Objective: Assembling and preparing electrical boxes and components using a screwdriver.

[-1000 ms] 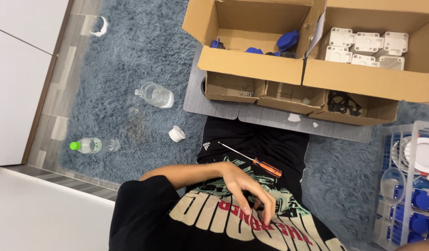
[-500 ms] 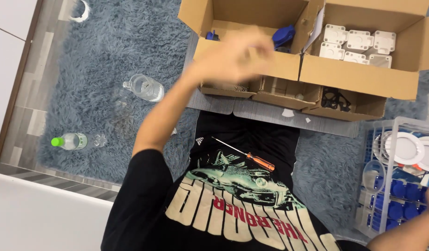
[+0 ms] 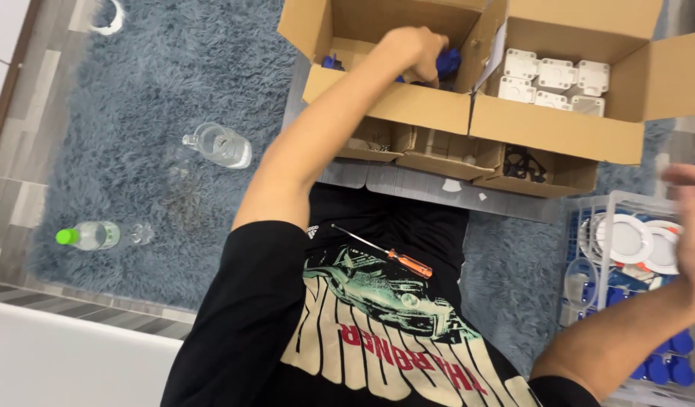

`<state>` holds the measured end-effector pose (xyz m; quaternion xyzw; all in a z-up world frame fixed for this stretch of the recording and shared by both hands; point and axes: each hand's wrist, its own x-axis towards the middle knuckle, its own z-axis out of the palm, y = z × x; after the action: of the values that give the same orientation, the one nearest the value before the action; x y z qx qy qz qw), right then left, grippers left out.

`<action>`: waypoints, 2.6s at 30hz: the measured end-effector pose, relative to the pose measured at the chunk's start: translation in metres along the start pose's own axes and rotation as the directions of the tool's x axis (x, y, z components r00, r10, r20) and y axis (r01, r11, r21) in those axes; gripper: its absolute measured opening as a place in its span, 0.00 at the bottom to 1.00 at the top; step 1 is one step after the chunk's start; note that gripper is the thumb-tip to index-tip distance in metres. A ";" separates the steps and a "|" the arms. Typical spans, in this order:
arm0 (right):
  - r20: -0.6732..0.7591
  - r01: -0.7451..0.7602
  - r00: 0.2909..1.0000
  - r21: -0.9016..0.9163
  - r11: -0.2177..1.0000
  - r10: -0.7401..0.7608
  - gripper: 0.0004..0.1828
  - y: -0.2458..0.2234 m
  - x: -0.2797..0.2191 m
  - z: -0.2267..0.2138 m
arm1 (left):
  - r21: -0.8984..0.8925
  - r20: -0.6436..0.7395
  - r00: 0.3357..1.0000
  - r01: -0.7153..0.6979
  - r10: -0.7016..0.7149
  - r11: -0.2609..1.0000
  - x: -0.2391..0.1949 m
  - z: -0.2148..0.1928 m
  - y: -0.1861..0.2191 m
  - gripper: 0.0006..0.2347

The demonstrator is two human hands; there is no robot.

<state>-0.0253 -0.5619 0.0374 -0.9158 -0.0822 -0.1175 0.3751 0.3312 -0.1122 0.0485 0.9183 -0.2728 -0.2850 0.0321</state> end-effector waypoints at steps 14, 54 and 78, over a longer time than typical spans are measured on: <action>0.437 -0.049 0.867 -0.404 0.913 0.240 0.25 -0.141 0.099 0.097 | 0.006 0.080 0.990 -0.114 0.114 0.993 0.021 -0.014 0.010 0.20; 0.510 -0.230 0.595 -0.633 0.739 0.621 0.25 -0.087 0.164 0.142 | -0.314 -0.752 0.620 -0.636 0.225 0.705 -0.205 0.247 0.018 0.21; -0.436 0.290 0.859 -0.019 0.957 -0.269 0.05 -0.088 0.019 0.179 | -0.159 -0.915 0.403 -0.411 0.023 0.898 -0.155 0.291 0.026 0.27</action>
<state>-0.0009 -0.3722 -0.0227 -0.8358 -0.1312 -0.3694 0.3844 0.0545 -0.0254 -0.1109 0.8594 -0.2756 0.2083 0.3769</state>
